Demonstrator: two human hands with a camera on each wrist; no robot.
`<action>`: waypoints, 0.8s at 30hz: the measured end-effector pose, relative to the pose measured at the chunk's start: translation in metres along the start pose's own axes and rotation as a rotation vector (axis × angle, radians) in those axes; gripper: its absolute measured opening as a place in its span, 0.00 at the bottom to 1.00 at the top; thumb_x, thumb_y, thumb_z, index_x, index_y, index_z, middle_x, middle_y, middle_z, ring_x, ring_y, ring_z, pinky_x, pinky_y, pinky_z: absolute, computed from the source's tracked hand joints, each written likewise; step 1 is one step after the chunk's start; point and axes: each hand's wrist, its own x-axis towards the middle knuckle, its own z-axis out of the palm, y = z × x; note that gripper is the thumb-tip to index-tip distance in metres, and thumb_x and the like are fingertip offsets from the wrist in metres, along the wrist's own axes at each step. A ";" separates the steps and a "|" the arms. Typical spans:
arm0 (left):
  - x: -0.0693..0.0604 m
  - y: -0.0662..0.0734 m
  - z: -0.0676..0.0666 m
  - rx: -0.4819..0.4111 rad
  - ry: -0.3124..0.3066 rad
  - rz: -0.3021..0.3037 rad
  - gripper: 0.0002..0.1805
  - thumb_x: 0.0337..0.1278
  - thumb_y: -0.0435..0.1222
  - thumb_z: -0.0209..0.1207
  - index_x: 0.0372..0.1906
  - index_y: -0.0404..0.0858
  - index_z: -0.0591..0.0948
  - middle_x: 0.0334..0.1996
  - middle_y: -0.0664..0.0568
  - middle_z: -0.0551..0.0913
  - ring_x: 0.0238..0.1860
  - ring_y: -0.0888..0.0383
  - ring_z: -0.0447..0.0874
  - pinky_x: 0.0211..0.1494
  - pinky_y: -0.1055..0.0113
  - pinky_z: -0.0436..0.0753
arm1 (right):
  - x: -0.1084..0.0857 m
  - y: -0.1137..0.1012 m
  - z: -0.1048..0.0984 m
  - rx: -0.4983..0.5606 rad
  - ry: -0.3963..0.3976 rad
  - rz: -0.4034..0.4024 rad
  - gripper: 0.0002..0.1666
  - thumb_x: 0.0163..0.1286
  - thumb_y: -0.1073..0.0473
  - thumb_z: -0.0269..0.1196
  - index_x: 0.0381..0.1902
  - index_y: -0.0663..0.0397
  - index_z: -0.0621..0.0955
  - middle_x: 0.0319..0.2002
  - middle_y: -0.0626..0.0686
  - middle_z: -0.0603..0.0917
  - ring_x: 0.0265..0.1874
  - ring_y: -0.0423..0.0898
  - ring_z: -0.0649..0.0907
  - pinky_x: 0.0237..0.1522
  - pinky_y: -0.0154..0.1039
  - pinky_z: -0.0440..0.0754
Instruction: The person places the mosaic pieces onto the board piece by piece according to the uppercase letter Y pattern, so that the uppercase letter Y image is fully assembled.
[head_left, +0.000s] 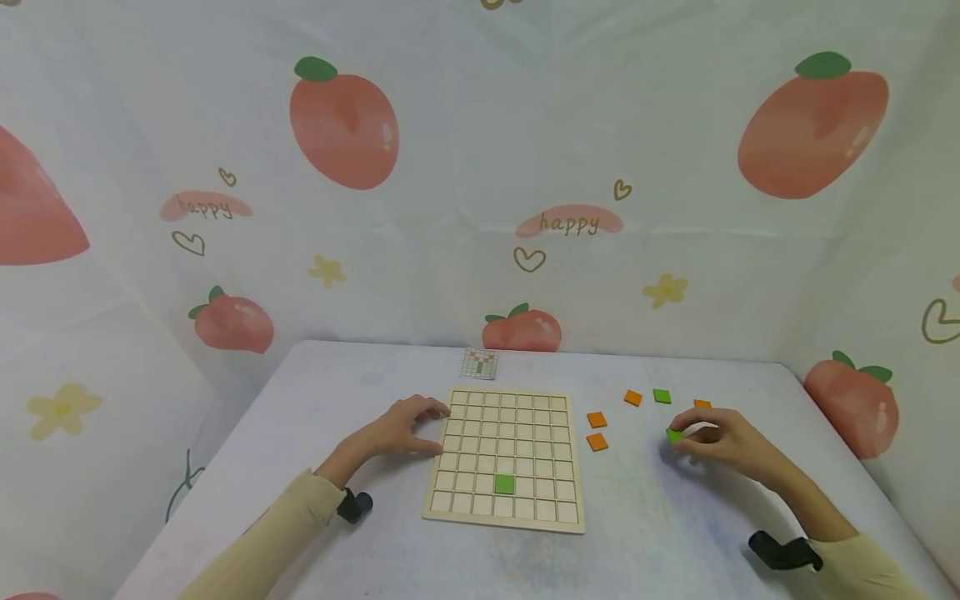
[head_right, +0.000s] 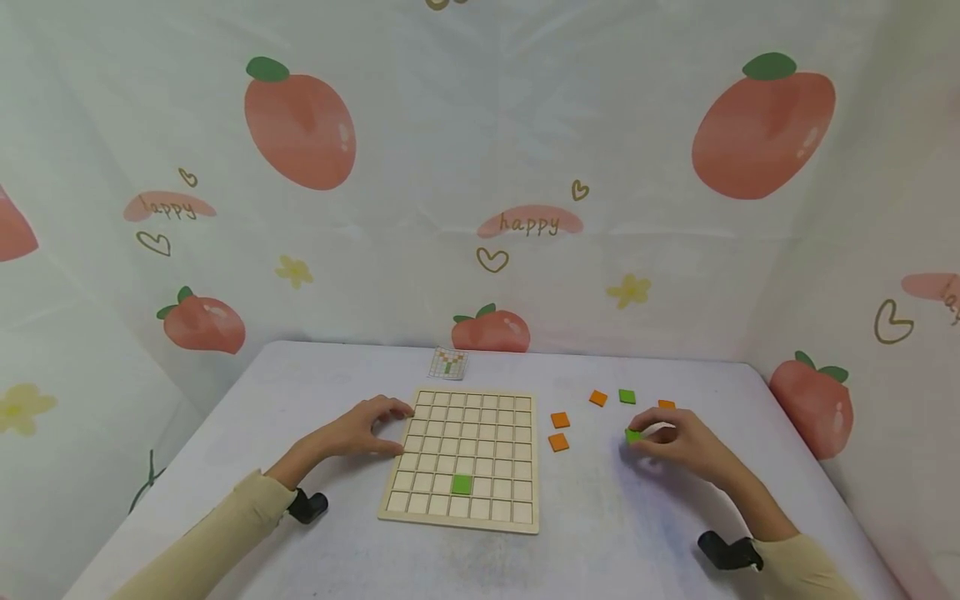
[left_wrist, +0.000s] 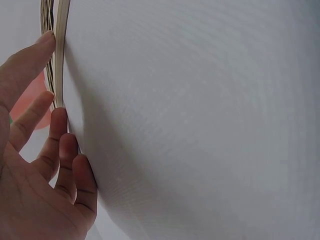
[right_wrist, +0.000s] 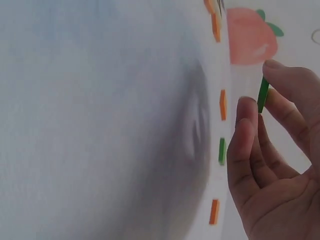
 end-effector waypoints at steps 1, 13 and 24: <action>0.000 0.000 0.000 0.000 -0.002 -0.001 0.31 0.54 0.43 0.74 0.62 0.39 0.78 0.53 0.48 0.79 0.54 0.47 0.74 0.62 0.45 0.67 | 0.001 -0.001 0.002 0.018 -0.010 -0.011 0.13 0.64 0.69 0.72 0.46 0.62 0.84 0.44 0.59 0.84 0.39 0.45 0.86 0.39 0.37 0.84; 0.000 0.002 0.000 0.013 0.005 0.002 0.30 0.55 0.42 0.75 0.61 0.38 0.78 0.53 0.48 0.79 0.54 0.46 0.74 0.61 0.45 0.68 | 0.017 -0.024 0.028 0.159 -0.126 0.083 0.17 0.67 0.67 0.70 0.51 0.67 0.81 0.47 0.65 0.82 0.38 0.56 0.87 0.35 0.46 0.86; 0.000 0.003 0.000 0.003 0.002 0.002 0.31 0.54 0.42 0.75 0.61 0.38 0.78 0.53 0.47 0.79 0.54 0.45 0.74 0.61 0.45 0.69 | 0.031 -0.028 0.053 0.225 -0.207 0.002 0.16 0.65 0.68 0.70 0.50 0.65 0.82 0.45 0.65 0.82 0.31 0.50 0.86 0.33 0.42 0.85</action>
